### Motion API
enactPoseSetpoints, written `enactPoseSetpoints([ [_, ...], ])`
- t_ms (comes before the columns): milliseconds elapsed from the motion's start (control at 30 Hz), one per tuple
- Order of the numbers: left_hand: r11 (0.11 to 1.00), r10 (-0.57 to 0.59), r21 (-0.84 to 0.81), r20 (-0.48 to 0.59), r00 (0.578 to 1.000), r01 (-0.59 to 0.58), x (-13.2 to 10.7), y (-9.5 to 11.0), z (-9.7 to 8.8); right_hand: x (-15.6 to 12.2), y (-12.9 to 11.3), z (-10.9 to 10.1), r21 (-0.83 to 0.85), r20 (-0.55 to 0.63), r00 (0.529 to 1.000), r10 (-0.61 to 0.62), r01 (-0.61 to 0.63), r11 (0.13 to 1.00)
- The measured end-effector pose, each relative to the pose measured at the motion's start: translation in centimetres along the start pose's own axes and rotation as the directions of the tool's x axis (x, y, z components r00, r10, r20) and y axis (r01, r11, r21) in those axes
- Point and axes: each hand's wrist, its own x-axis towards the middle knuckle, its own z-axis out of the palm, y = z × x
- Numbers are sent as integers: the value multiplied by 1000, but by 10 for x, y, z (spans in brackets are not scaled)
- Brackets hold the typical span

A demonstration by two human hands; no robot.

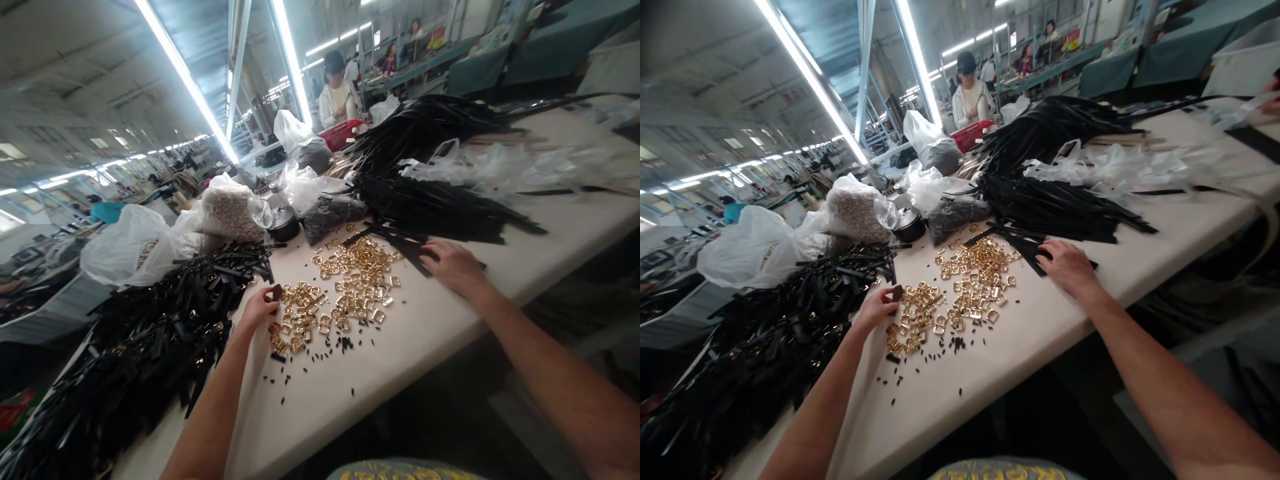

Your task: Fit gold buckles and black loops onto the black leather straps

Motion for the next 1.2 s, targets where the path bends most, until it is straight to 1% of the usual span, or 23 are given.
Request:
enactPoseSetpoints([
  [33,1000,5,1,-34,999,-5,9,5,-3,0,0,0,5,2,1000,5,-5,1000],
  [67,1000,16,1,-103,995,-16,18,11,-6,0,-1,-1,11,4,1000,10,-10,1000],
  [100,999,39,0,-200,979,-40,28,16,-9,1,-1,-1,17,7,1000,14,-14,1000],
  [133,997,78,-4,-314,946,-83,36,21,-11,1,-2,-2,22,10,1000,16,-17,1000],
  [167,989,127,-14,-416,900,-146,41,25,-13,1,-2,-2,24,11,1000,21,-21,999],
  [200,976,171,-33,-483,859,-213,44,26,-13,1,-3,-3,25,14,1000,27,-27,999],
  [233,960,208,-61,-501,840,-274,43,26,-11,1,-4,-3,26,18,999,31,-32,999],
  [267,944,237,-98,-466,853,-316,38,23,-7,0,-4,-3,27,21,999,35,-36,999],
  [333,935,262,-164,-281,923,-315,22,14,5,0,-5,-4,35,19,999,38,-39,999],
  [367,940,264,-173,-181,947,-295,13,9,12,0,-5,-4,41,14,999,38,-38,998],
  [400,945,267,-167,-100,959,-281,5,5,20,0,-6,-4,47,9,999,39,-39,998],
  [433,948,272,-160,-40,961,-275,-2,3,27,0,-6,-4,53,2,999,44,-44,998],
  [500,942,290,-183,26,957,-281,-9,2,39,-1,-7,-4,62,-2,998,59,-59,996],
  [633,909,316,-313,89,944,-275,-2,17,56,-1,-11,-7,77,20,996,84,-86,993],
  [700,902,332,-332,128,934,-275,1,28,62,-2,-13,-9,75,21,996,87,-88,993],
  [767,892,365,-345,169,916,-292,0,39,69,-2,-14,-10,61,12,996,90,-90,994],
  [867,864,434,-379,228,872,-331,-8,57,81,-2,-15,-11,53,11,995,95,-96,994],
  [967,830,503,-430,299,811,-356,-16,77,94,-2,-17,-12,62,21,995,96,-97,993],
  [1033,815,542,-428,329,773,-390,-14,90,99,-2,-18,-13,66,24,994,103,-105,992],
  [1067,812,556,-405,321,766,-420,-9,96,101,-2,-18,-14,67,24,994,109,-110,992],
  [1100,811,566,-366,296,769,-456,-2,101,102,-2,-18,-14,69,25,993,114,-115,991],
  [1167,816,569,-265,214,794,-514,21,108,105,-3,-19,-15,69,26,992,120,-121,990],
  [1200,823,561,-218,174,809,-524,35,111,107,-3,-20,-15,69,27,992,121,-122,990],
])
